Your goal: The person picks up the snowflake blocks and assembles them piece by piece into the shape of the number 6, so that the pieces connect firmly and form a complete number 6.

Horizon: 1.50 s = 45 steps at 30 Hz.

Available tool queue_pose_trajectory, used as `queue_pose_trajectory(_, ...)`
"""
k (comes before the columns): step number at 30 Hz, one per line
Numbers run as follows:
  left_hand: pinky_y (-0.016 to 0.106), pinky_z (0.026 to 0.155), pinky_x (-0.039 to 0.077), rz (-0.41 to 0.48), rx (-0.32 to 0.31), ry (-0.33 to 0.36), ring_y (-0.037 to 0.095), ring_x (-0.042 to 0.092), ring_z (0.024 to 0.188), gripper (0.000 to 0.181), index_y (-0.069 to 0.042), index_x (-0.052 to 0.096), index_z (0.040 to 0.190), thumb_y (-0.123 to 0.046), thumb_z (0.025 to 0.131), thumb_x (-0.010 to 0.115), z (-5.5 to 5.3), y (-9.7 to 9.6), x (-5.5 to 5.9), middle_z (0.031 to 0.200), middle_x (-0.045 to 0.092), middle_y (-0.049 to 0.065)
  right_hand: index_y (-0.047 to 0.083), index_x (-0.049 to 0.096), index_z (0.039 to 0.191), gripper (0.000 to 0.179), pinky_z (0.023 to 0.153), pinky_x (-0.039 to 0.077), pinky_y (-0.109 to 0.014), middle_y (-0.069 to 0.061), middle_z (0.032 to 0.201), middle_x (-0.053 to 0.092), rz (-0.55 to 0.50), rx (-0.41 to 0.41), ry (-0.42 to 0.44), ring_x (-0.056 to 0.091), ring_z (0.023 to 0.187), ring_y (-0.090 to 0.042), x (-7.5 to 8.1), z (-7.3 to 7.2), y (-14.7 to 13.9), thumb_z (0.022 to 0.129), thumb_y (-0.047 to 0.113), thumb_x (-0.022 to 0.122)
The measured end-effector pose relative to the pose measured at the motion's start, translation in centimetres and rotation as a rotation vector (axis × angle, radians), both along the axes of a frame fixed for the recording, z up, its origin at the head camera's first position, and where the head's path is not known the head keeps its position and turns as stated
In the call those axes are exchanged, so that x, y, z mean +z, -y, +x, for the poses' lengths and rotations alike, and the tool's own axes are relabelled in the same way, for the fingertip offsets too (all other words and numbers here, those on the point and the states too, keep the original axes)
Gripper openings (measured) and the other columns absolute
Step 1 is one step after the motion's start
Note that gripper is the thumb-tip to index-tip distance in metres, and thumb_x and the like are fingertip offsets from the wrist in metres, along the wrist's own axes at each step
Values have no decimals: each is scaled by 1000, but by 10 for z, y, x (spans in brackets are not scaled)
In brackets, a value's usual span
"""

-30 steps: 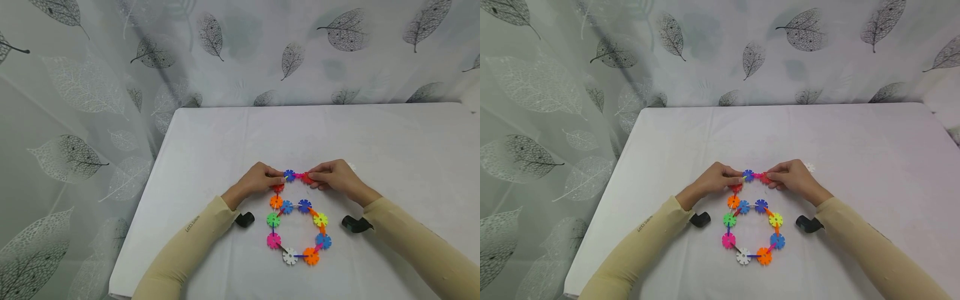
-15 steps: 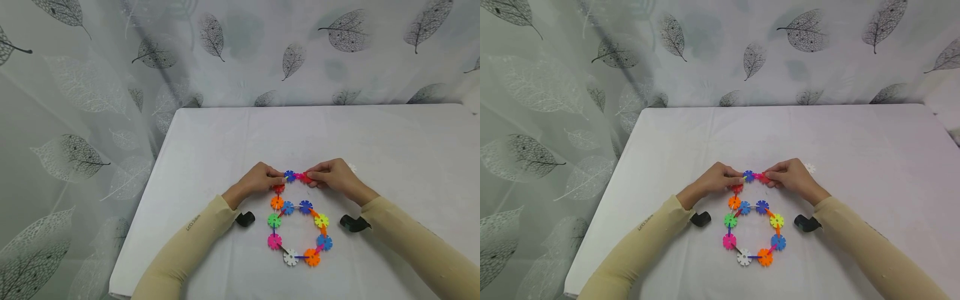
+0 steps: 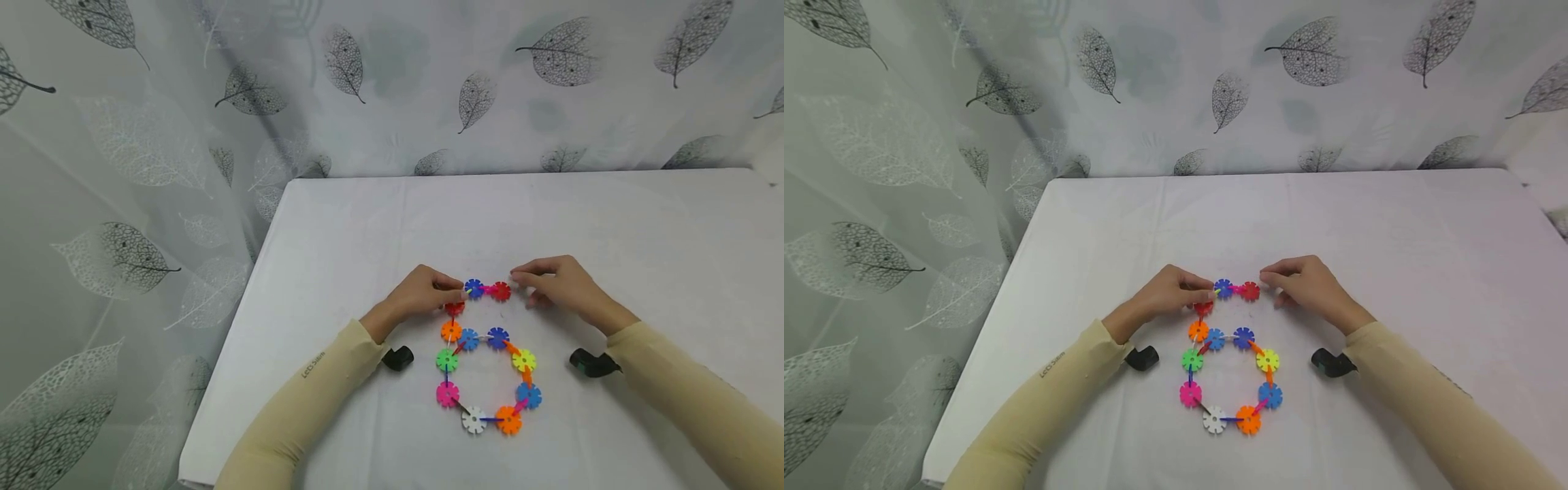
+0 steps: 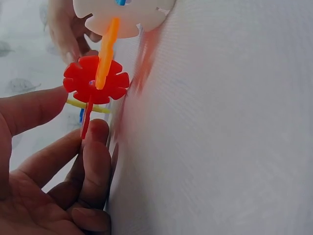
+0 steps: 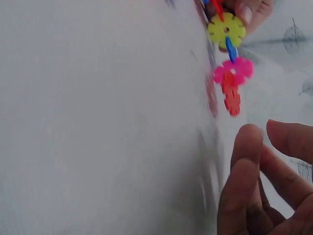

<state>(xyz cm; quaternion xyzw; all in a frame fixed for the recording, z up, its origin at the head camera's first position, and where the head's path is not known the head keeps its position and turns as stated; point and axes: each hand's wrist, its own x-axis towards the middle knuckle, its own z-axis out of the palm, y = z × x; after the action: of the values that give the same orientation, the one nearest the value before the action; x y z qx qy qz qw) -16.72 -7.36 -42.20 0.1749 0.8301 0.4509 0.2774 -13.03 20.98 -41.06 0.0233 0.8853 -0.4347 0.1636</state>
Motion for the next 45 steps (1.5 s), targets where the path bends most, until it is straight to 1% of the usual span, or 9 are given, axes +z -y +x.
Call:
queue_pose_trajectory(5,25,67,50,5,5,8,12,65,77,37,-11,75,123,-34,93,75,0,1,1,97,74,-8,7,67,130,48,63,53,-30,-17,100,69,-16,-39,-123,66,75,-25,5,1,-21,100,43,64)
queue_pose_trajectory(9,25,65,47,7,20,18,14,62,73,38,-12,75,122,-37,93,74,1,0,1,87,73,-5,6,62,137,47,60,52,-28,-17,113,64,-40,-126,-182,66,75,-22,8,-1,-36,102,37,62)
queue_pose_trajectory(12,25,65,45,12,32,16,15,60,70,38,-12,75,123,-38,95,72,1,0,1,83,71,-3,7,55,144,51,61,52,-25,-14,124,57,-26,-196,-197,64,78,-16,9,-4,-47,103,37,59)
queue_pose_trajectory(16,26,68,48,21,35,11,15,61,71,41,-12,72,127,-39,96,69,1,0,-1,89,71,-4,11,48,151,58,64,52,-22,-11,132,52,-5,-261,-188,61,81,-9,9,-5,-58,103,43,57)
queue_pose_trajectory(21,27,71,51,26,32,9,16,62,73,43,-12,69,132,-38,97,68,0,0,-1,96,70,-4,10,42,155,68,65,51,-21,-13,136,49,2,-299,-162,60,82,-8,8,-7,-67,101,49,57)
queue_pose_trajectory(23,27,71,51,29,37,14,15,62,74,43,-12,69,131,-38,97,68,-1,0,-1,97,70,-4,8,42,154,70,64,50,-22,-15,135,49,3,-298,-143,60,81,-9,7,-7,-70,101,49,57)
queue_pose_trajectory(29,26,70,50,33,40,26,15,61,74,42,-11,69,131,-36,98,68,-1,0,-2,93,71,-3,3,53,145,66,62,48,-27,0,105,65,63,-248,-73,59,77,-14,1,-4,-83,98,47,64)
queue_pose_trajectory(35,26,70,51,38,41,27,15,61,76,38,-11,71,127,-34,97,69,0,-1,-1,94,71,-4,2,59,138,65,69,47,-26,-20,125,61,190,-104,-45,55,93,-21,-2,-1,-88,94,48,69)
queue_pose_trajectory(45,25,70,51,30,29,20,13,61,79,35,-11,73,125,-33,98,69,0,-1,-3,96,72,-6,2,62,131,60,67,50,-32,-19,118,59,281,-19,-38,56,93,-31,1,1,-75,88,42,78)
